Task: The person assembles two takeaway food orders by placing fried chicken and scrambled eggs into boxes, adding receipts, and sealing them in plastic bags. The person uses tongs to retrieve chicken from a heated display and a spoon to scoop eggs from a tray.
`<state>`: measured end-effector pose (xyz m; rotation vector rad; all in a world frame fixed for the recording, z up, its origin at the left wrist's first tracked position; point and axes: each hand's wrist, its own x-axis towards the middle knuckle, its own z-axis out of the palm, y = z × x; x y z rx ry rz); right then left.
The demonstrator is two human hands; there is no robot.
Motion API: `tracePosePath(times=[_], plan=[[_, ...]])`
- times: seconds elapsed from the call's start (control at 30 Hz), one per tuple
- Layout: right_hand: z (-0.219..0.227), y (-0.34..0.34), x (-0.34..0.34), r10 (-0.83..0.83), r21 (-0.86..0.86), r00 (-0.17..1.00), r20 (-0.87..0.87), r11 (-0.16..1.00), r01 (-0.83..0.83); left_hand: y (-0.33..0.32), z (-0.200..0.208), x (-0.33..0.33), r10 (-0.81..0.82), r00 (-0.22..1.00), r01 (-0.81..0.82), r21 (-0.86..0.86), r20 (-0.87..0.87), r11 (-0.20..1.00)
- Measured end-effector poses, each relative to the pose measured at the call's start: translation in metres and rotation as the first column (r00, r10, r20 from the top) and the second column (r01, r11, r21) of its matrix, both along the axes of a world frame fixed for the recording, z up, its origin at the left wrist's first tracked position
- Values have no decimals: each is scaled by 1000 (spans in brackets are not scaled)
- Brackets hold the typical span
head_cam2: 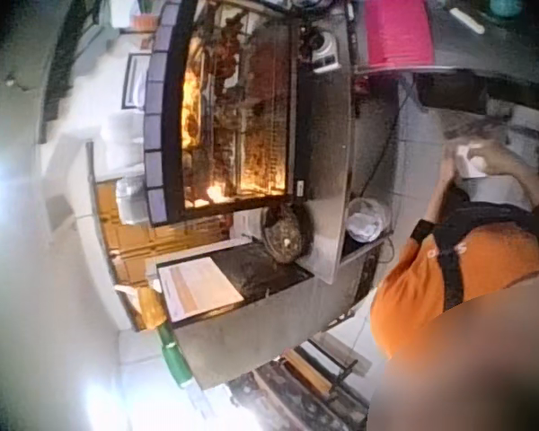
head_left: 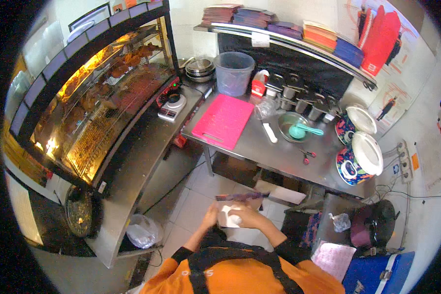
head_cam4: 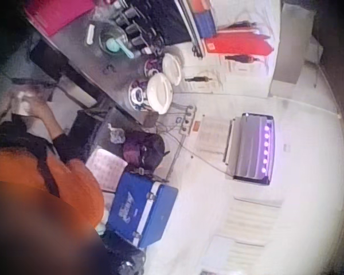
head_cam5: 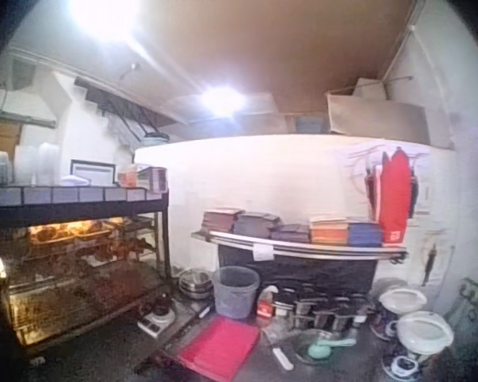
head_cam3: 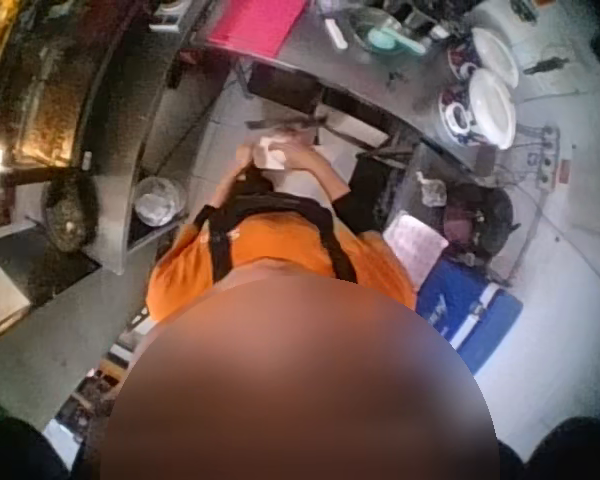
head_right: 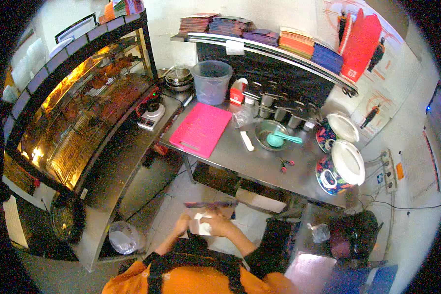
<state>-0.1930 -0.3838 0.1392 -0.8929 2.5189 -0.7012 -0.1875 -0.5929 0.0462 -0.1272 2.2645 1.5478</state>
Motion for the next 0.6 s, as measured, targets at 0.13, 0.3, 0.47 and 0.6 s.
tracePosePath(times=[0.13, 0.3, 0.47, 0.6], plan=[[11, -94, -72, 395, 16, 898, 193, 914, -405, -100, 30, -32, 155, 955, -64, 333, -254, 941], [84, -145, -157, 595, -469, 801, 57, 724, -505, -228, 14, -57, 396, 855, -369, 146, -334, 918], [139, -127, -289, 409, -568, 913, -5, 750, -339, -372, -50, -64, 556, 654, -577, 138, -513, 805], [154, -88, -428, 145, -488, 989, -9, 863, -131, -416, -70, -66, 479, 616, -769, -348, -625, 535]])
